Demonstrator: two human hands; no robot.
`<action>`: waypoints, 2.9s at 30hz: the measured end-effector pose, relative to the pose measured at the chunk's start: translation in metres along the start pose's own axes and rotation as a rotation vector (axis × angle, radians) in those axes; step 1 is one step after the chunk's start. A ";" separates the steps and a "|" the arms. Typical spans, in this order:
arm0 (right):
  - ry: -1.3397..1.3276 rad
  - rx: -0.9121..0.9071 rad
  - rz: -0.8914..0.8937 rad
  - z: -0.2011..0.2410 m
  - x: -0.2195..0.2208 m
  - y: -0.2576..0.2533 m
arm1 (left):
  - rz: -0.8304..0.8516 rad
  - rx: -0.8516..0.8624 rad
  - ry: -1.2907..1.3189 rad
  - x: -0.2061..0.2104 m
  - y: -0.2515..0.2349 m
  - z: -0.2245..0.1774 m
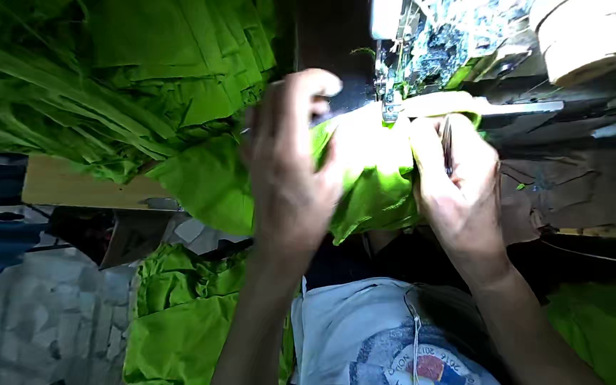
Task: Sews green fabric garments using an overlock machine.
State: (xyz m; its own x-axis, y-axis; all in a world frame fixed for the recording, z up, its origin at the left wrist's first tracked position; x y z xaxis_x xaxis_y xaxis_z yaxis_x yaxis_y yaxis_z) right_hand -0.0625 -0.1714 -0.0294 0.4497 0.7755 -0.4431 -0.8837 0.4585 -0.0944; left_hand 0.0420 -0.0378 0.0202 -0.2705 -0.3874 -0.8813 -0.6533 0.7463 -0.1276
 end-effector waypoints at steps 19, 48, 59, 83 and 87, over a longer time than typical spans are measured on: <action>-0.806 0.083 0.183 -0.007 0.034 0.035 | -0.023 0.410 -0.089 0.024 0.035 -0.027; 0.266 -0.192 0.054 0.036 -0.018 0.008 | 0.024 0.087 0.259 -0.064 -0.036 0.030; 0.540 -0.298 -0.039 0.067 0.006 -0.022 | -0.092 0.275 0.006 -0.079 0.019 0.007; -0.159 -0.478 0.126 0.069 0.007 0.008 | 0.008 0.327 0.264 -0.064 0.037 -0.001; -0.297 -0.335 0.139 0.055 0.009 0.018 | -0.003 0.264 0.255 -0.042 0.036 -0.002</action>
State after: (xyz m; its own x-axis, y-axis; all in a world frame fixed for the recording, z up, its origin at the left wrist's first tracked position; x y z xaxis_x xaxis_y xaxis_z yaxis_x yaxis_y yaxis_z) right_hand -0.0670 -0.1323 0.0134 0.2989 0.9327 -0.2016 -0.9093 0.2143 -0.3567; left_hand 0.0284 0.0036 0.0538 -0.4582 -0.4880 -0.7429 -0.4588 0.8457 -0.2725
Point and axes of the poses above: each hand's wrist, its own y-axis away from the middle knuckle, its own x-axis out of the palm, z = x × y, the point moved 6 cm from there along -y, towards the middle knuckle, and after that the axes turned 14 degrees about z, right-handed, at the moved point
